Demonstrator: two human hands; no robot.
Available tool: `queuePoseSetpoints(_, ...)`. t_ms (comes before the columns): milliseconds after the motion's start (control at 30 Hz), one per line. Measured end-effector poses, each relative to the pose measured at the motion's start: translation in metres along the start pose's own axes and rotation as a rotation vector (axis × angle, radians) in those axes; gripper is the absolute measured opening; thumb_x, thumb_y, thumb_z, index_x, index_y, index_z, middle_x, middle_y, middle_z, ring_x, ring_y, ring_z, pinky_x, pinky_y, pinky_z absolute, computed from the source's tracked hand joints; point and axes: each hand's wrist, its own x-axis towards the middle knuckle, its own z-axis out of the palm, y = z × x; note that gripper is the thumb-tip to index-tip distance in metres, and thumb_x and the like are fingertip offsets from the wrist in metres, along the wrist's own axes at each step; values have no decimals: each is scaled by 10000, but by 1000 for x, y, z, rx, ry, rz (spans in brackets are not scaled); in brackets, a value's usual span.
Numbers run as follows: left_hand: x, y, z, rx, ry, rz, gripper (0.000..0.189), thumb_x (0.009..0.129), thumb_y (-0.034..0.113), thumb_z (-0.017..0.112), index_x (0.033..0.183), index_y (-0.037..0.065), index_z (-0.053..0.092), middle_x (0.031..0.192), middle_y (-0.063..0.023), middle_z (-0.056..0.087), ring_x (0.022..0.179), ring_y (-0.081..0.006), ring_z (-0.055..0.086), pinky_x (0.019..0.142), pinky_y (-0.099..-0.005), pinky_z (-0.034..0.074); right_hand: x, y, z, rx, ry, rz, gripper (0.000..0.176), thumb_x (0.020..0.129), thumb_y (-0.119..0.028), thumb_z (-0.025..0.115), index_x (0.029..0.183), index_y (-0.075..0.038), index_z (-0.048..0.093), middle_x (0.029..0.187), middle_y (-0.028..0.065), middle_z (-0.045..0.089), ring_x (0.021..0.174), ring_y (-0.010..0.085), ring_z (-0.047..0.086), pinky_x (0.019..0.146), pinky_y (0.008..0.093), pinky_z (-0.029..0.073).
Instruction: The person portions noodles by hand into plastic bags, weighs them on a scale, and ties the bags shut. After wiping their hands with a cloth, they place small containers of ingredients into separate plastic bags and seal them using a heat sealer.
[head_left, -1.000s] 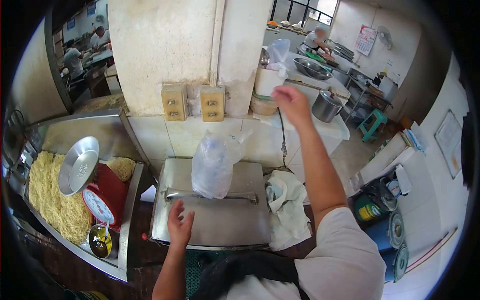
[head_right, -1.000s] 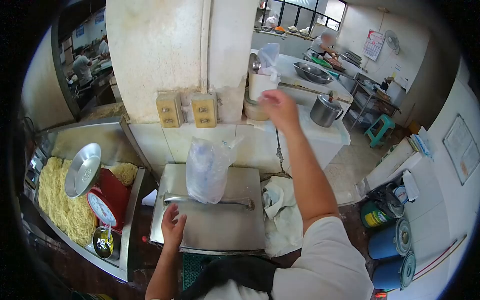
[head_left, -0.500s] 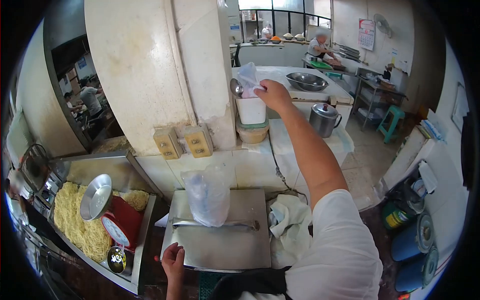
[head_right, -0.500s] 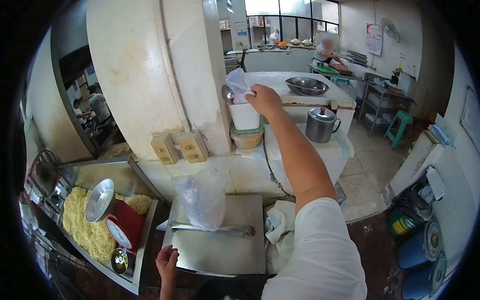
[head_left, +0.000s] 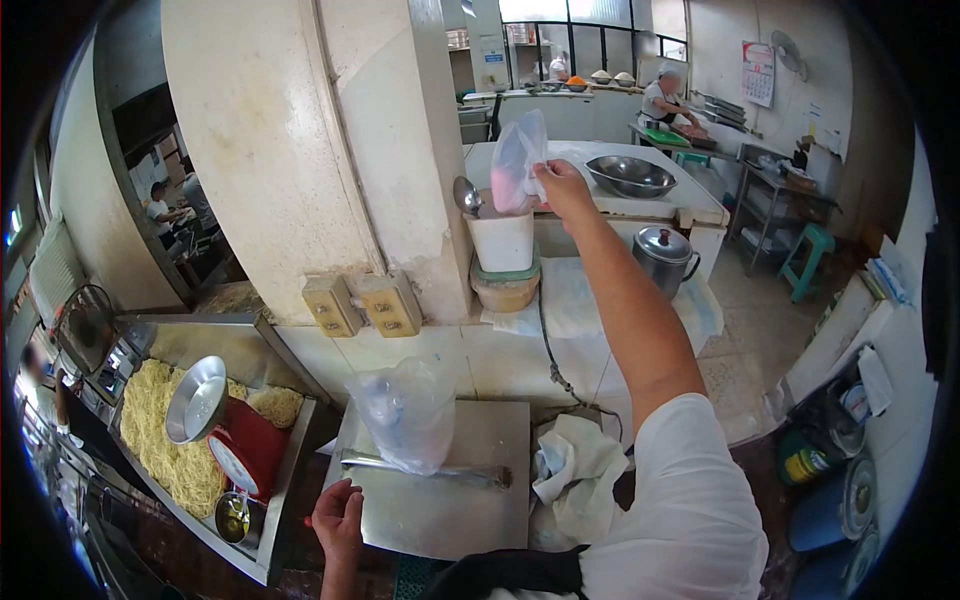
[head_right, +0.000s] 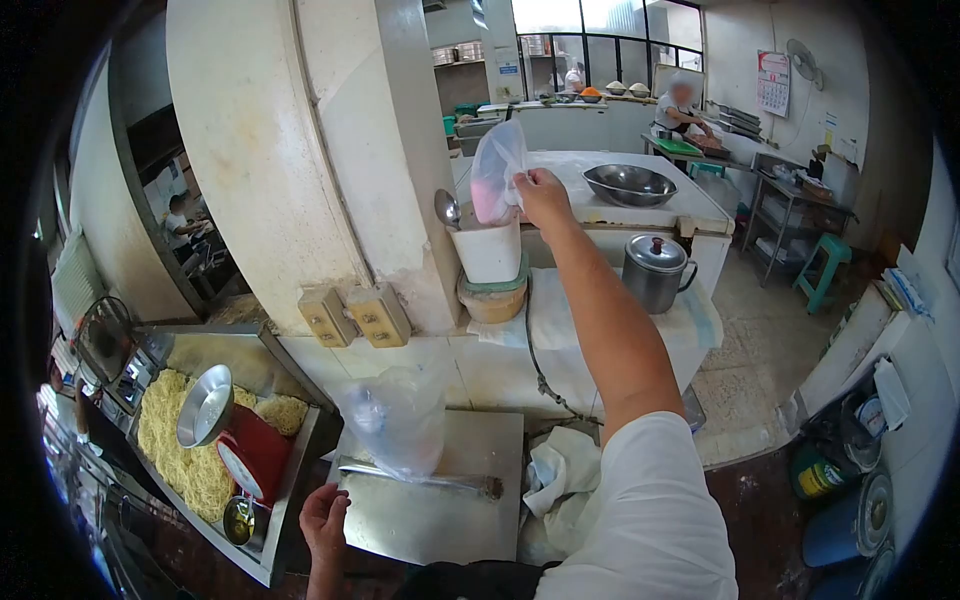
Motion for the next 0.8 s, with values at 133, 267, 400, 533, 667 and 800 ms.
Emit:
queuePoseSetpoints(133, 7, 9, 12, 38, -2, 64, 273, 886, 6, 666, 1148, -46, 612, 983, -106, 691, 885, -141, 648, 837, -265, 511, 18, 6, 0, 28, 8, -54, 328, 974, -312, 580, 1134, -29, 621, 995, 92, 661, 851, 178, 659, 618, 312, 576)
queuePoseSetpoints(267, 18, 11, 12, 29, 28, 112, 267, 885, 11, 668, 1143, -36, 620, 953, -104, 700, 839, -137, 655, 794, -264, 523, 27, -4, 4, 208, 82, -2, 314, 979, -296, 582, 1139, -25, 592, 1053, 105, 630, 893, 210, 648, 640, 351, 596)
queuePoseSetpoints(400, 54, 95, 45, 99, -73, 348, 252, 890, 53, 692, 1123, -30, 645, 921, -103, 715, 806, -148, 673, 735, -288, 545, 29, -22, -9, 421, 70, 37, 316, 989, -261, 578, 1206, -39, 520, 1166, 99, 561, 1025, 228, 600, 790, 409, 598)
queuePoseSetpoints(533, 105, 248, 149, 505, -396, 1042, 272, 851, 46, 702, 1122, 41, 686, 961, -137, 699, 832, -300, 685, 742, -378, 539, 8, -45, -38, 612, 111, 5, 323, 984, -238, 580, 1237, -56, 500, 1225, 90, 518, 1075, 230, 570, 806, 417, 591)
queuePoseSetpoints(667, 213, 297, 292, 963, -525, 1069, 219, 909, 161, 571, 1071, 85, 698, 974, -162, 695, 944, -354, 654, 829, -448, 518, -32, -65, -92, 590, 110, -39, 292, 997, -254, 553, 1231, -82, 536, 1200, 71, 577, 1059, 222, 604, 830, 404, 579)
queuePoseSetpoints(800, 307, 279, 391, 1424, -526, 1054, 251, 852, 100, 584, 1061, 163, 709, 1009, -103, 715, 1017, -289, 671, 882, -405, 532, -112, -90, -154, 444, 138, -14, 322, 999, -281, 543, 1252, -83, 561, 1167, 73, 646, 1074, 208, 643, 855, 385, 568)
